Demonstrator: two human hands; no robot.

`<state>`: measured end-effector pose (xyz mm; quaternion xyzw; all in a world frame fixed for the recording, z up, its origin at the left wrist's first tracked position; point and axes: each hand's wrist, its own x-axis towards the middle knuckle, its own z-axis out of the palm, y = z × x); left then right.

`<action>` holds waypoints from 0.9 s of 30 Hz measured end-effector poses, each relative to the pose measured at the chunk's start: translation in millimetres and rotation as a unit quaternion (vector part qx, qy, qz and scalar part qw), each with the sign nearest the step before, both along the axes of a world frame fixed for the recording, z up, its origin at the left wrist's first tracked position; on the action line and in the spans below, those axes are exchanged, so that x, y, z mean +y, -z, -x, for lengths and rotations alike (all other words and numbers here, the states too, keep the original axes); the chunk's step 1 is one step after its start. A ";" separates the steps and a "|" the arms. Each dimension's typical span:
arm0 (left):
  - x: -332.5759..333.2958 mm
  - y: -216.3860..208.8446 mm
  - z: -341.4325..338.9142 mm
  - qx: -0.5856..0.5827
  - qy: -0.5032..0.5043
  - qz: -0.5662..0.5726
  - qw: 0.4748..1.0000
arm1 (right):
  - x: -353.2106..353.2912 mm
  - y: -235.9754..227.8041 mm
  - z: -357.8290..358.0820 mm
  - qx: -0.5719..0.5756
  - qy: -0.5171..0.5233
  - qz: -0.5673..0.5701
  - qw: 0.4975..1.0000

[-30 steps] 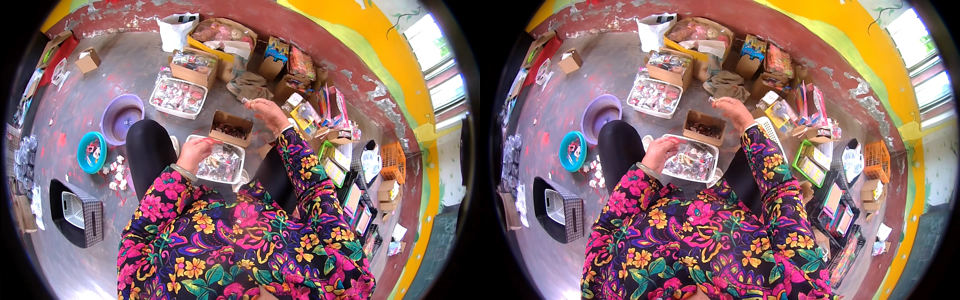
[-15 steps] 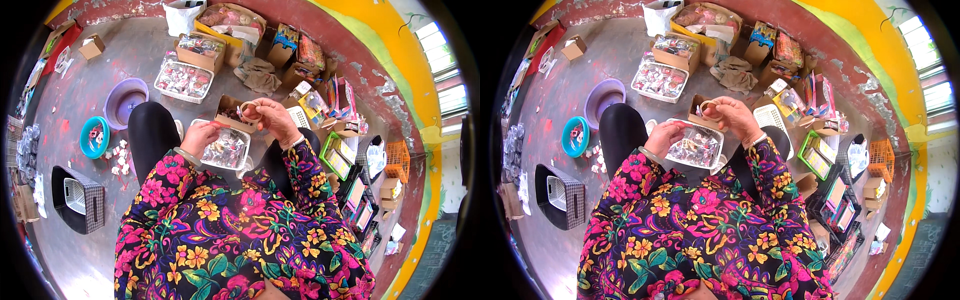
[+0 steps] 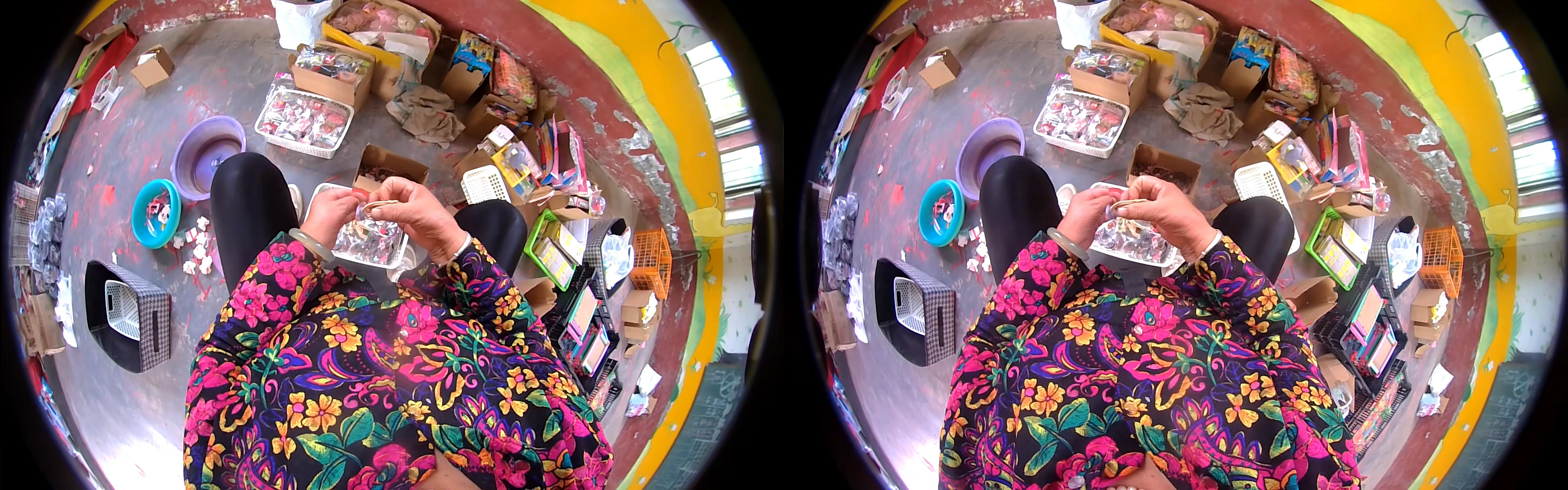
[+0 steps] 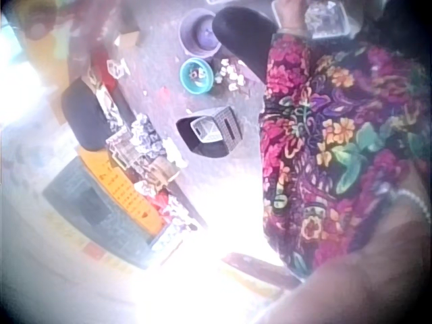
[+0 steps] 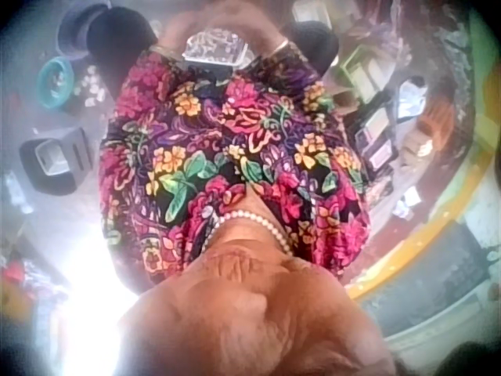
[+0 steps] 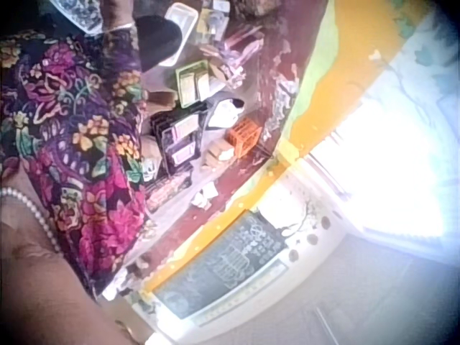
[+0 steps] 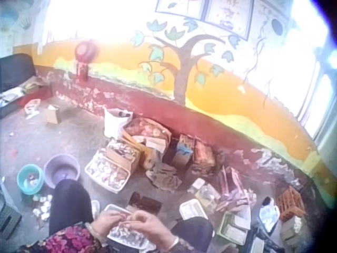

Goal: The person sits on the floor and repeatedly picks up small red and white craft items from a cardboard box. They place each item into a small clear plastic bag, seal the bag, and then place the packaged item into a white plastic basket. The process is repeated continuously throughout the clip.

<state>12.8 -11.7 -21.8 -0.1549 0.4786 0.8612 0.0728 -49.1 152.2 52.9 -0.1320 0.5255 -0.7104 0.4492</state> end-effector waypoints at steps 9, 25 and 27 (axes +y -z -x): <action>6.2 38.3 4.2 0.022 -0.017 0.020 0.999 | -23.9 9.5 -17.0 0.129 0.057 -0.038 0.989; 0.3 23.5 2.8 0.001 0.001 -0.018 1.000 | -28.7 24.3 -22.3 0.342 0.018 -0.107 0.934; 1.4 21.1 2.3 0.001 -0.009 -0.020 1.000 | -29.9 27.7 -27.4 0.379 0.040 -0.090 0.920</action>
